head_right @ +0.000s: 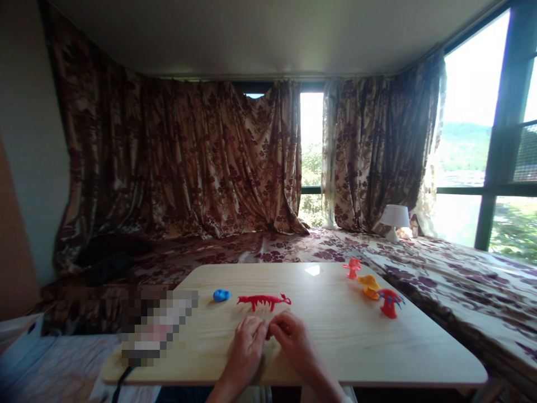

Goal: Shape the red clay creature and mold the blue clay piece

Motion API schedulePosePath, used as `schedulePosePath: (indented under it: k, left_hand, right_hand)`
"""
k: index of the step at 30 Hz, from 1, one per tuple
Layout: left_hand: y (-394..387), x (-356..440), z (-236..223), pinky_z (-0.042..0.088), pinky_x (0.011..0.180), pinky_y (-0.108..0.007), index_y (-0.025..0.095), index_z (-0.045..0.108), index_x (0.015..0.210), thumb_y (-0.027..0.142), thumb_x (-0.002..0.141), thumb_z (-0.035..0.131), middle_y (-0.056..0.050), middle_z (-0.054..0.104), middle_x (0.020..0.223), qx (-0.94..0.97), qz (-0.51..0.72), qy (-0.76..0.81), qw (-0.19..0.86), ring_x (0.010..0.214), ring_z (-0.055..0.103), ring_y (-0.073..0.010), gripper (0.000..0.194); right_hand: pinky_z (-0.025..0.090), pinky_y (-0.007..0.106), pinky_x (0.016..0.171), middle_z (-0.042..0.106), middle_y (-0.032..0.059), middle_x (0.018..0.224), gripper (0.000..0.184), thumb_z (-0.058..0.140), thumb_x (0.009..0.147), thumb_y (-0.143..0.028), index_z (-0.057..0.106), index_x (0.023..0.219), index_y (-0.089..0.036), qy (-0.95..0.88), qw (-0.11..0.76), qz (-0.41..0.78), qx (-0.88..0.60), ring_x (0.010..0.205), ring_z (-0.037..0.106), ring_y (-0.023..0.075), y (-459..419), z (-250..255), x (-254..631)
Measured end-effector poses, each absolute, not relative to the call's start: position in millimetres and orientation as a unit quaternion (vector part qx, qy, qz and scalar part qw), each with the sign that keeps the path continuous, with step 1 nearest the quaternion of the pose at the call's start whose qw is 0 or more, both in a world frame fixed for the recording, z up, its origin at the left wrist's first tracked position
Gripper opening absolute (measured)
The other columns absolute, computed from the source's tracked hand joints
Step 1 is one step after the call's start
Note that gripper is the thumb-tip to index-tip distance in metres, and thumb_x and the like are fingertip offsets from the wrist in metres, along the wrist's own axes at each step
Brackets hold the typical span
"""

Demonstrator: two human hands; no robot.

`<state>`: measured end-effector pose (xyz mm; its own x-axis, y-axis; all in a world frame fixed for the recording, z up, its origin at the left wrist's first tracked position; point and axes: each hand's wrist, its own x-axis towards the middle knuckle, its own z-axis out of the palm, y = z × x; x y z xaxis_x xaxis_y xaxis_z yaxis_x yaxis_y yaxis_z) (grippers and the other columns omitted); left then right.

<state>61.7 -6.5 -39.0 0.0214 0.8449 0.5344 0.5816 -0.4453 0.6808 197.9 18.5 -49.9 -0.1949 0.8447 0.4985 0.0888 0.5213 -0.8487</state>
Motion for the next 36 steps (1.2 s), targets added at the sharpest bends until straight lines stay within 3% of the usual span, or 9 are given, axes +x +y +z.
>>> schedulePosePath:
  k: [8, 16, 20, 29, 36]
  left_hand:
    - [-1, 59, -45, 0.052, 0.077, -0.035, 0.02, 0.067, 0.067, 0.023, 0.082, 0.052, -0.005, 0.069, 0.075, 0.682, 0.504, 0.514, 0.133, 0.078, 0.065, -0.0216, 0.021]
    - [-1, 64, -46, 0.049, 0.083, -0.044, 0.021, 0.065, 0.06, 0.012, 0.071, 0.063, -0.002, 0.067, 0.067, 0.683, 0.52, 0.508, 0.07, 0.075, 0.064, -0.0228, 0.014]
    - [-3, 66, -47, 0.045, 0.09, -0.05, 0.022, 0.064, 0.059, 0.012, 0.07, 0.062, -0.001, 0.066, 0.065, 0.683, 0.524, 0.507, 0.041, 0.074, 0.063, -0.0227, 0.015]
    - [-6, 66, -44, 0.044, 0.09, -0.051, 0.02, 0.06, 0.058, 0.014, 0.071, 0.064, -0.001, 0.064, 0.064, 0.686, 0.518, 0.509, 0.04, 0.072, 0.062, -0.0221, 0.014]
    - [-9, 65, -40, 0.041, 0.094, -0.053, 0.022, 0.068, 0.071, 0.015, 0.075, 0.061, -0.001, 0.067, 0.07, 0.697, 0.508, 0.502, 0.063, 0.079, 0.063, -0.0226, 0.011]
  right_hand:
    - [0.046, 0.027, 0.057, 0.063, 0.0045, 0.071, 0.042, 0.057, 0.081, -0.056, 0.07, 0.075, -0.016, -0.686, 0.534, 0.34, -0.359, 0.062, 0.056, 0.0167, 17, -50, 200]
    - [0.036, 0.024, 0.05, 0.05, -0.0014, 0.051, 0.051, 0.057, 0.077, -0.062, 0.059, 0.057, -0.015, -0.666, 0.537, 0.323, -0.404, 0.052, 0.044, 0.0124, 25, -62, 198]
    - [0.035, 0.024, 0.051, 0.052, -0.0013, 0.052, 0.048, 0.06, 0.076, -0.059, 0.06, 0.058, -0.015, -0.664, 0.533, 0.323, -0.414, 0.053, 0.044, 0.0123, 27, -66, 197]
    - [0.036, 0.024, 0.052, 0.053, -0.0012, 0.054, 0.031, 0.058, 0.079, -0.038, 0.06, 0.059, -0.014, -0.678, 0.509, 0.326, -0.419, 0.055, 0.047, 0.0129, 23, -60, 199]
    - [0.034, 0.024, 0.05, 0.049, -0.0021, 0.052, 0.033, 0.054, 0.081, -0.036, 0.055, 0.056, -0.015, -0.689, 0.505, 0.314, -0.415, 0.053, 0.044, 0.0119, 23, -59, 201]
